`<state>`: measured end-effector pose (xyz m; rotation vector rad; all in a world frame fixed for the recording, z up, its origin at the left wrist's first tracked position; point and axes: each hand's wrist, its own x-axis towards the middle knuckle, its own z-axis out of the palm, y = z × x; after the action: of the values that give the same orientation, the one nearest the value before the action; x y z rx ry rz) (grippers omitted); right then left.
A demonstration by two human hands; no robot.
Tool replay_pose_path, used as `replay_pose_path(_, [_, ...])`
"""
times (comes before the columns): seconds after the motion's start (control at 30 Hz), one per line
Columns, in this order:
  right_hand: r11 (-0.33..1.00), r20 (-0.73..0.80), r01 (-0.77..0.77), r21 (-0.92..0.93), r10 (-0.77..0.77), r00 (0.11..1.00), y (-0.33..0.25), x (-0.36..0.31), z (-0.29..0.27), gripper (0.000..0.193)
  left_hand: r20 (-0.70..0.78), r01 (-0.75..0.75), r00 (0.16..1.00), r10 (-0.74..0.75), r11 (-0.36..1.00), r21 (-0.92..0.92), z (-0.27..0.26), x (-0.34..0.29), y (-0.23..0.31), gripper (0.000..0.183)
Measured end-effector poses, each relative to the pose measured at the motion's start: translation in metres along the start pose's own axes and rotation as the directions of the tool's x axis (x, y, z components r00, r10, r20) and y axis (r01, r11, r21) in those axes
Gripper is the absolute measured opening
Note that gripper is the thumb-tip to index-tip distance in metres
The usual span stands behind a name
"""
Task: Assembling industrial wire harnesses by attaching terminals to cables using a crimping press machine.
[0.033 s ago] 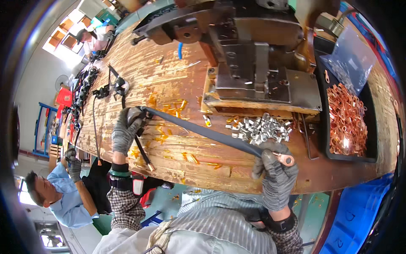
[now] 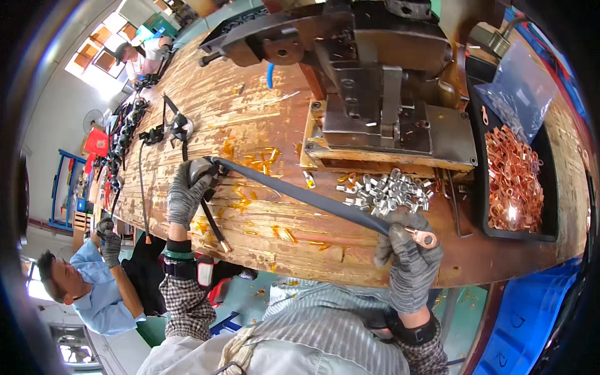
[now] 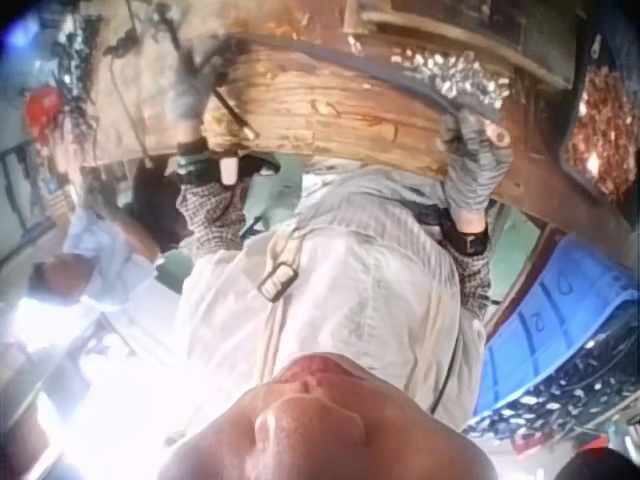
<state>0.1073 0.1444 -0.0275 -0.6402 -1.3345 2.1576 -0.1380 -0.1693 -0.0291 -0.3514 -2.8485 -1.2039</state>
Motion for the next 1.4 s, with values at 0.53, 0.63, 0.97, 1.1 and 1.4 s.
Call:
replay_pose_path(0.53, [0.362,0.602,0.572,-0.736,-0.034,0.797,0.04,-0.025,0.001,0.082,0.09,-0.122,0.978,0.186,0.871,-0.476,0.013,-0.099,0.149,0.051])
replay_pose_path(0.63, [0.323,0.635,0.903,-0.283,-0.642,0.429,0.021,-0.017,0.037,0.055,0.459,0.06,0.866,0.199,0.87,-0.49,0.019,-0.116,0.192,0.041])
replay_pose_path(0.97, [0.744,-0.113,0.473,-0.471,-0.583,0.805,-0.1,-0.096,-0.057,0.024,0.535,-0.267,0.338,0.774,0.624,-0.734,0.082,-0.133,0.236,0.067])
replay_pose_path(1.1, [0.511,-0.383,0.138,-0.849,-0.773,0.506,-0.206,-0.147,-0.13,0.033,0.495,-0.361,0.371,0.786,0.613,-0.703,0.078,-0.124,0.218,0.073])
replay_pose_path(1.4, [0.336,-0.498,-0.474,-0.814,-0.824,0.271,-0.415,-0.23,-0.258,0.039,0.586,-0.285,0.338,0.736,0.674,-0.682,0.102,-0.116,0.207,0.054])
